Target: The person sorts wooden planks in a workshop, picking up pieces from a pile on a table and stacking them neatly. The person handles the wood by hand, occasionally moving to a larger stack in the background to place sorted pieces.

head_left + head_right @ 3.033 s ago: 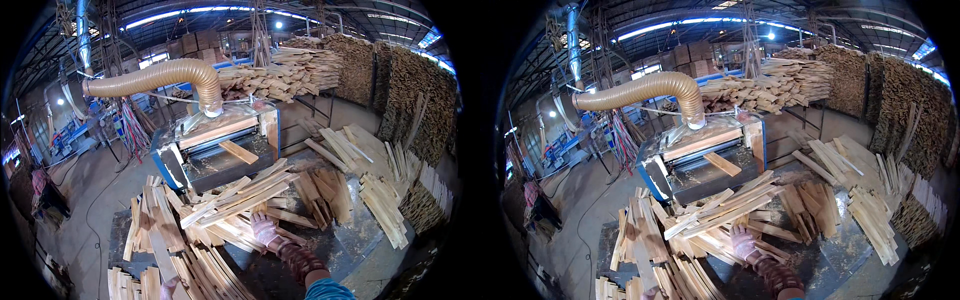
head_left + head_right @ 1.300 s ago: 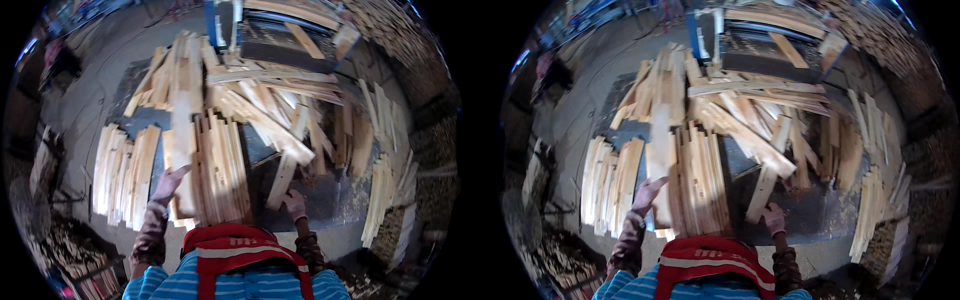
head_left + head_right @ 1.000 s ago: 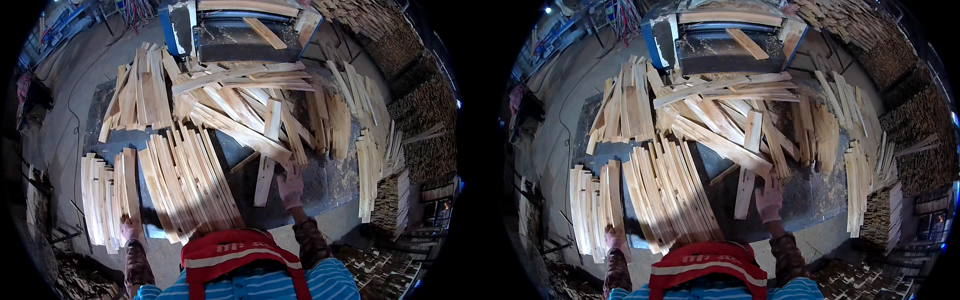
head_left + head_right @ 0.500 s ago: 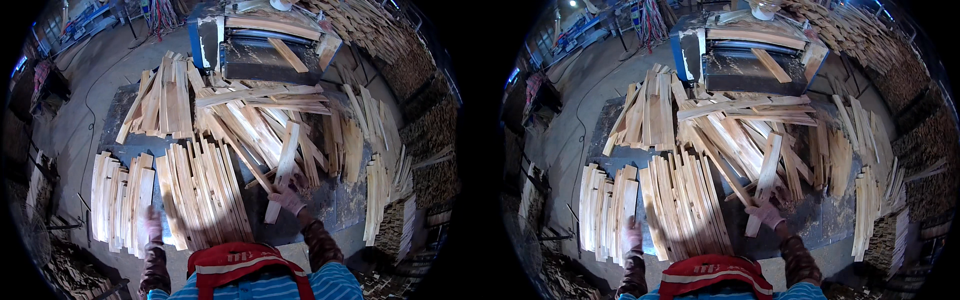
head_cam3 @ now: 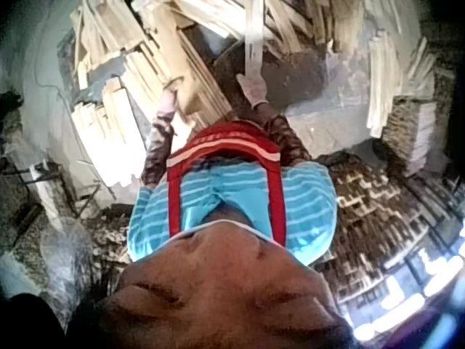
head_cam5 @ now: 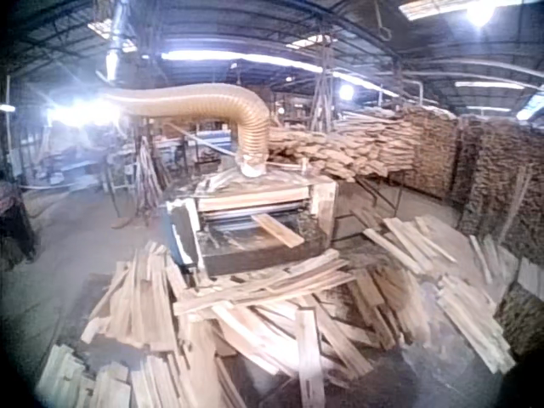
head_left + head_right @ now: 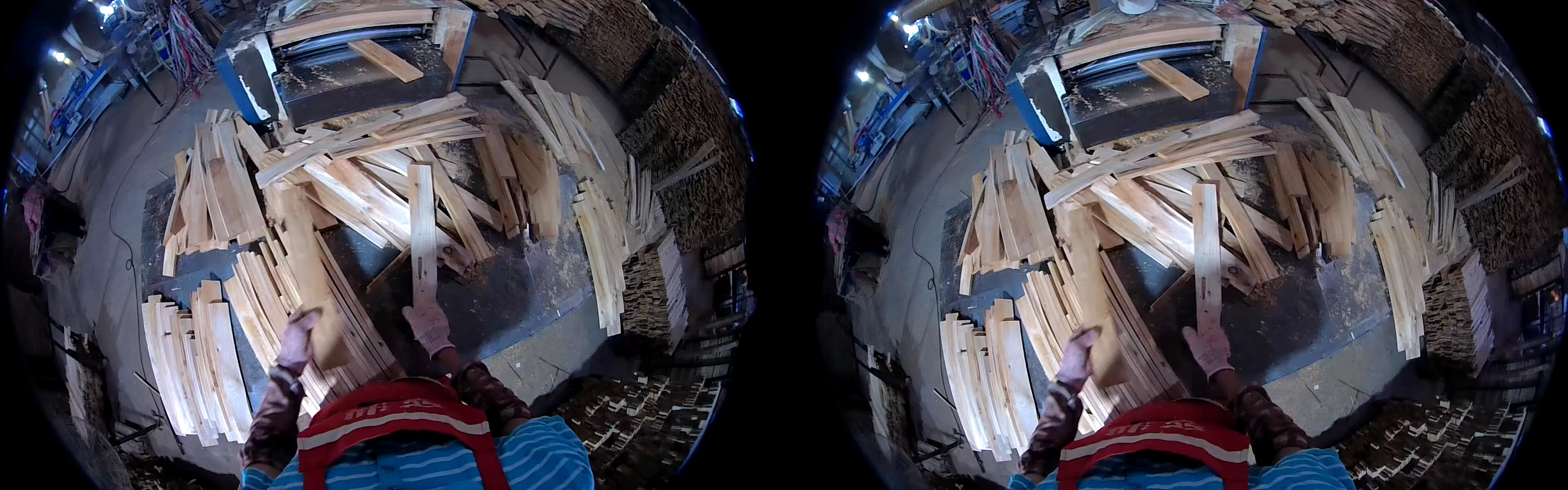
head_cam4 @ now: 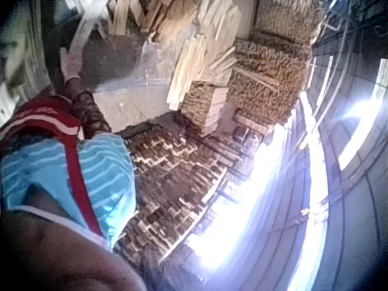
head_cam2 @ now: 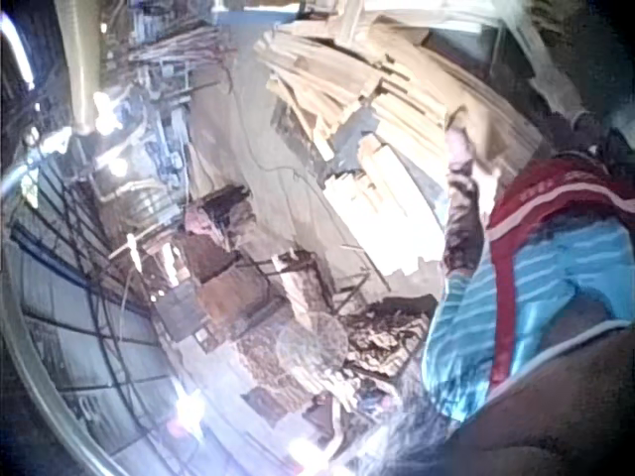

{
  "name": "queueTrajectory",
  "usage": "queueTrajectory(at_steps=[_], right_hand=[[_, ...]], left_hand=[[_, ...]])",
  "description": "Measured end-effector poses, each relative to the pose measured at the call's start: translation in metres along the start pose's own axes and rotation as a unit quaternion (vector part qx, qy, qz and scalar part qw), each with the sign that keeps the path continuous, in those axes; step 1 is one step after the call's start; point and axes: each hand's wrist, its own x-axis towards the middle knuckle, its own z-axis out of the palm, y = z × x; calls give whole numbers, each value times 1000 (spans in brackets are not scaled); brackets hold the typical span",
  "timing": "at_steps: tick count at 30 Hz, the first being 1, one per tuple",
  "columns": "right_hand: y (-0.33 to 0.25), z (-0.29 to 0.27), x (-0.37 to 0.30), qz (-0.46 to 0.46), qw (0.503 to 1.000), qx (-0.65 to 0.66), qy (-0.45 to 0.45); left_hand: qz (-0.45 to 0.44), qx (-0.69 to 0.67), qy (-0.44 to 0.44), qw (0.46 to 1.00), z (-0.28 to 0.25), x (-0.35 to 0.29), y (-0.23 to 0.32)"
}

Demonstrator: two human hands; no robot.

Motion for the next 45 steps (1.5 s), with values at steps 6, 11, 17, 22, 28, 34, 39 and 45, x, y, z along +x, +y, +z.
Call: queueTrajectory(at_steps=[6,11,17,22,28,34,39,45], right_hand=[[53,16,17,155,977,-146,-15],[93,2,54,175,963,154,-138],[14,-44,52,200,843,488,-105],[3,-50,48,178,827,523,-105],[-38,-50,50,158,794,558,-183],[-60,-24,50,125,791,545,-248],[-73,12,14,57,800,500,-327],[-86,59,-15,-22,829,268,-491]], left_hand=[[102,83,82,988,-96,-103,20],[123,98,179,971,-224,-144,-17],[102,138,239,956,-274,-136,-97],[81,99,220,967,-209,-94,-105],[52,108,317,941,-216,-95,-89],[28,107,312,944,-181,-108,-72],[-36,369,341,864,-198,-74,-66],[167,-66,85,980,-14,-39,-8]])
